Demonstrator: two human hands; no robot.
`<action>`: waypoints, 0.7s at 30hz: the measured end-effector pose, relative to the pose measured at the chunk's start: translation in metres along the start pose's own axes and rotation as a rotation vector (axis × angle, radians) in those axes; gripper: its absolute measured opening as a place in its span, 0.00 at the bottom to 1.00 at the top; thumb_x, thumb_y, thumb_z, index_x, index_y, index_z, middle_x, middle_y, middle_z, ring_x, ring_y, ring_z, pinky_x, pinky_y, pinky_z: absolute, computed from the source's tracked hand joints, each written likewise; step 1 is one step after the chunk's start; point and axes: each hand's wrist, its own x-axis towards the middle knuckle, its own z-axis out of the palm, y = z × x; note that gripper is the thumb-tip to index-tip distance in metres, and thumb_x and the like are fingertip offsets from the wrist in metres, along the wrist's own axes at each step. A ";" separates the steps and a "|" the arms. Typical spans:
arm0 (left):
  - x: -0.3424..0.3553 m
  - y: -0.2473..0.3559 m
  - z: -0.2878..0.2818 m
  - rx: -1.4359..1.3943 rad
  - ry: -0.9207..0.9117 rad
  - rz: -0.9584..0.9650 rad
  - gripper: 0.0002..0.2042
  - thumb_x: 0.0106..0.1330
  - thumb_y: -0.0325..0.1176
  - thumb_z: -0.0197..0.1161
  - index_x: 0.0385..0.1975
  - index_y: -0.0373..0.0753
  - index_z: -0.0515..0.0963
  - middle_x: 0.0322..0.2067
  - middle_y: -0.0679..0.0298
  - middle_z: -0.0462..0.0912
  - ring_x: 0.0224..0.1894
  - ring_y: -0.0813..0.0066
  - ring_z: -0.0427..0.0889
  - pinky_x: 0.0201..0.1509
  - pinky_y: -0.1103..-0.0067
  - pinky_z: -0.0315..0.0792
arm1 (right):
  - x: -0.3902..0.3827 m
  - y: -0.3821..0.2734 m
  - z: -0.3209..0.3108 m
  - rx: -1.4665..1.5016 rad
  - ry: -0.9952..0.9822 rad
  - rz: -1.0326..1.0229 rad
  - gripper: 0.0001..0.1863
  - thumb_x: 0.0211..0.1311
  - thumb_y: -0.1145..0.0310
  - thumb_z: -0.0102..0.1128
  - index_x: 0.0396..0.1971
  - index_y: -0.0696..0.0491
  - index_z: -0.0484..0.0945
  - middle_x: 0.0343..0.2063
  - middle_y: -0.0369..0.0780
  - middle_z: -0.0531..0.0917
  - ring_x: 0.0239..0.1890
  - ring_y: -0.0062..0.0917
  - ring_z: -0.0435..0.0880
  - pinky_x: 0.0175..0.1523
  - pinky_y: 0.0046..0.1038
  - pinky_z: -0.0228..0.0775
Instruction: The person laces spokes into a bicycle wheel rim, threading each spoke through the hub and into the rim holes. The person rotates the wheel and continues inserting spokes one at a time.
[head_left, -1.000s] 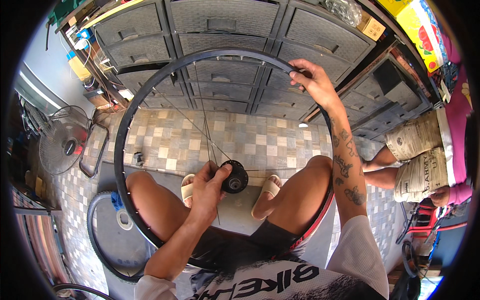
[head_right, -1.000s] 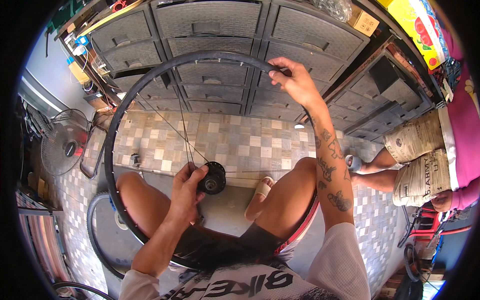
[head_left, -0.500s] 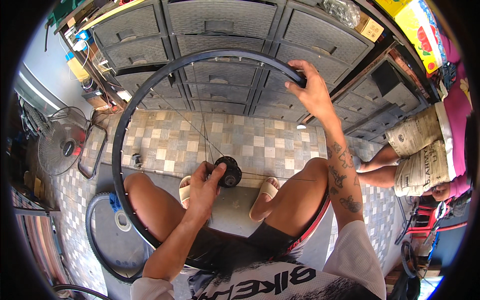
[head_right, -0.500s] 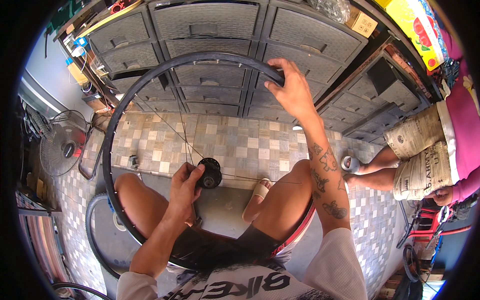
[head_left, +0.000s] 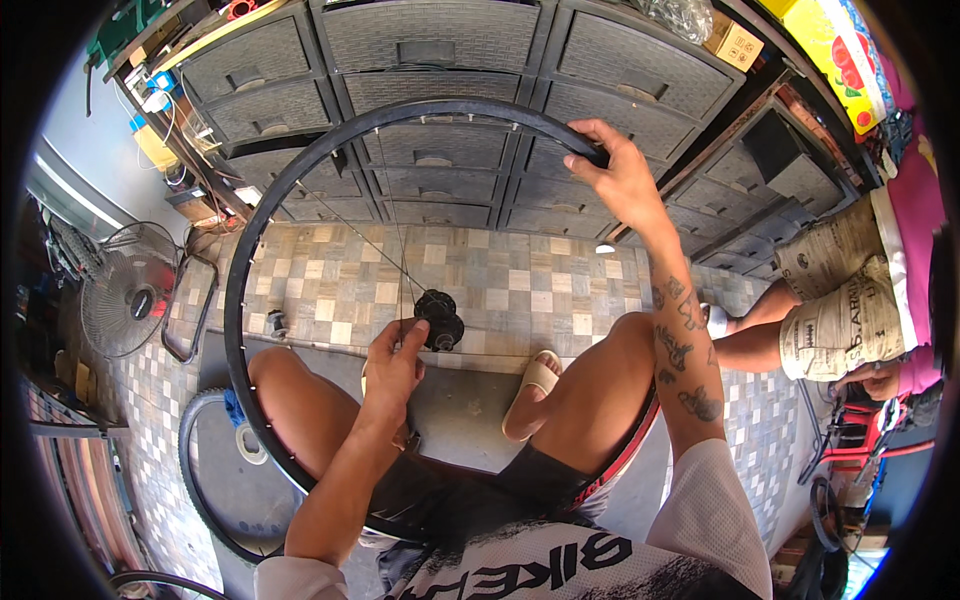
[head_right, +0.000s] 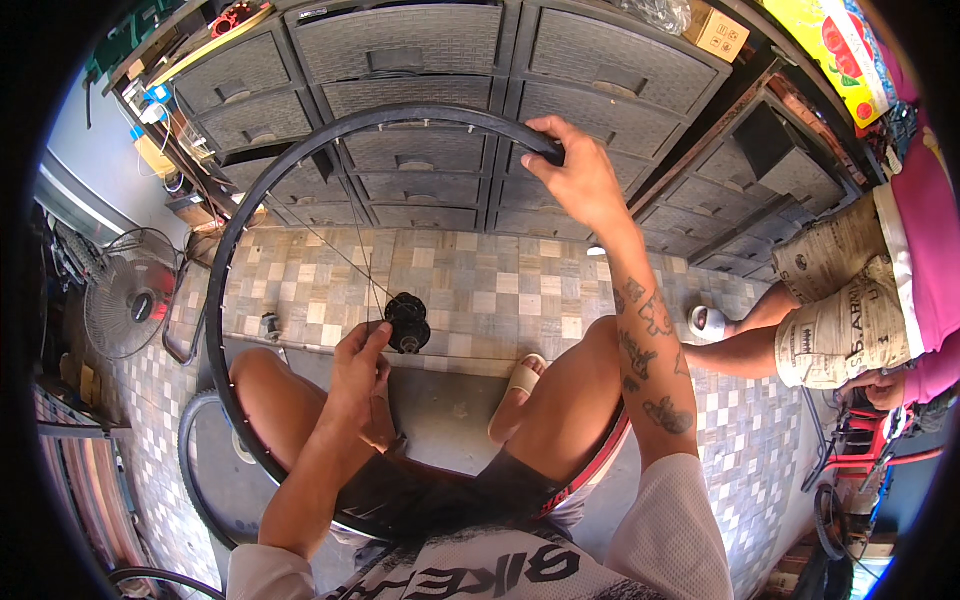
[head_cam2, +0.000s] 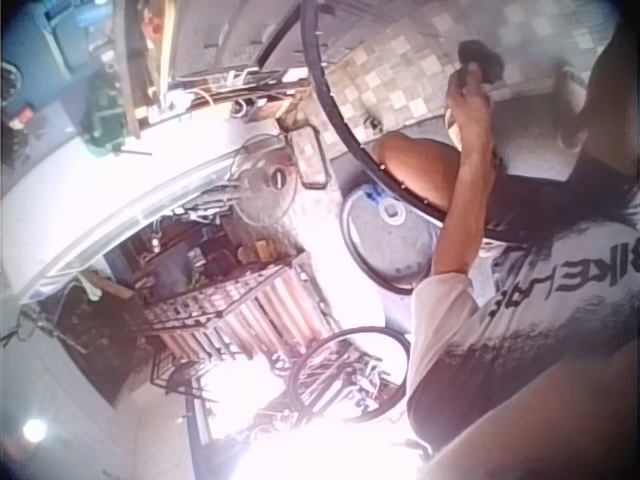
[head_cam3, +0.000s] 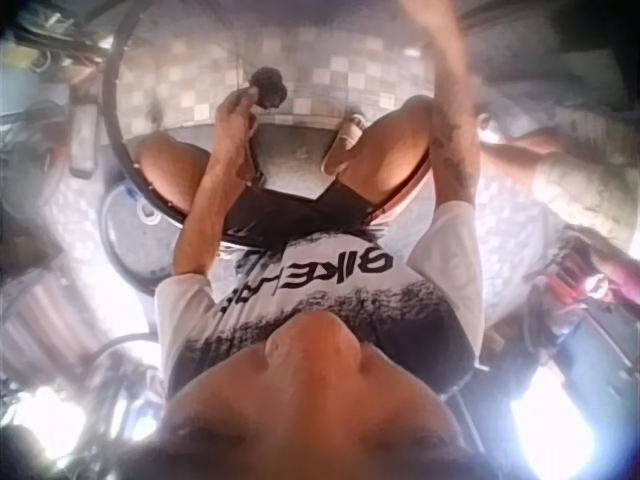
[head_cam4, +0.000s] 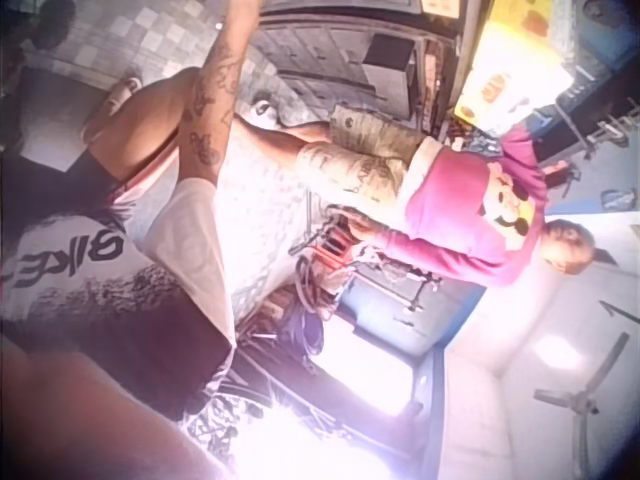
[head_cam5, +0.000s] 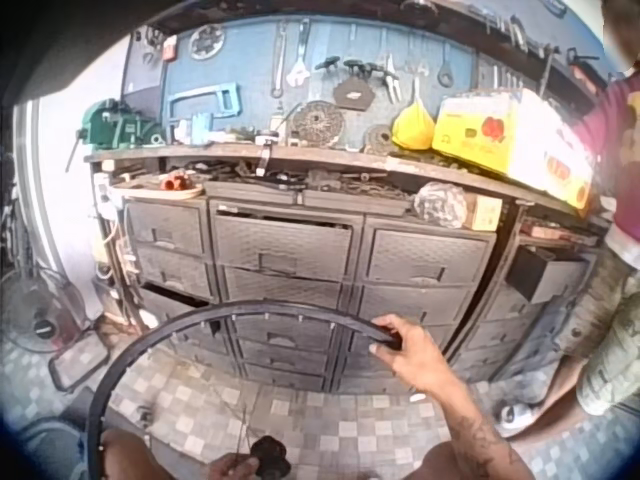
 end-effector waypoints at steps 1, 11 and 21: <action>0.000 0.000 -0.001 0.000 0.006 -0.004 0.14 0.77 0.44 0.65 0.50 0.39 0.81 0.21 0.72 0.72 0.18 0.86 0.68 0.18 0.84 0.57 | -0.003 -0.003 0.002 -0.042 0.034 -0.015 0.19 0.65 0.73 0.70 0.55 0.54 0.83 0.44 0.46 0.89 0.48 0.39 0.88 0.60 0.36 0.77; -0.016 0.017 -0.002 -0.207 0.223 0.049 0.14 0.81 0.37 0.59 0.54 0.35 0.83 0.31 0.70 0.77 0.19 0.85 0.68 0.24 0.82 0.64 | -0.056 -0.037 0.030 0.108 -0.147 -0.046 0.10 0.71 0.67 0.71 0.45 0.56 0.86 0.35 0.36 0.89 0.33 0.19 0.83 0.41 0.26 0.78; -0.065 0.089 0.027 -0.533 -0.006 0.723 0.16 0.83 0.36 0.58 0.58 0.29 0.80 0.36 0.71 0.73 0.36 0.82 0.64 0.45 0.82 0.62 | -0.133 -0.094 0.059 0.736 -0.950 0.081 0.25 0.76 0.58 0.66 0.67 0.54 0.77 0.46 0.40 0.89 0.44 0.22 0.89 0.50 0.28 0.81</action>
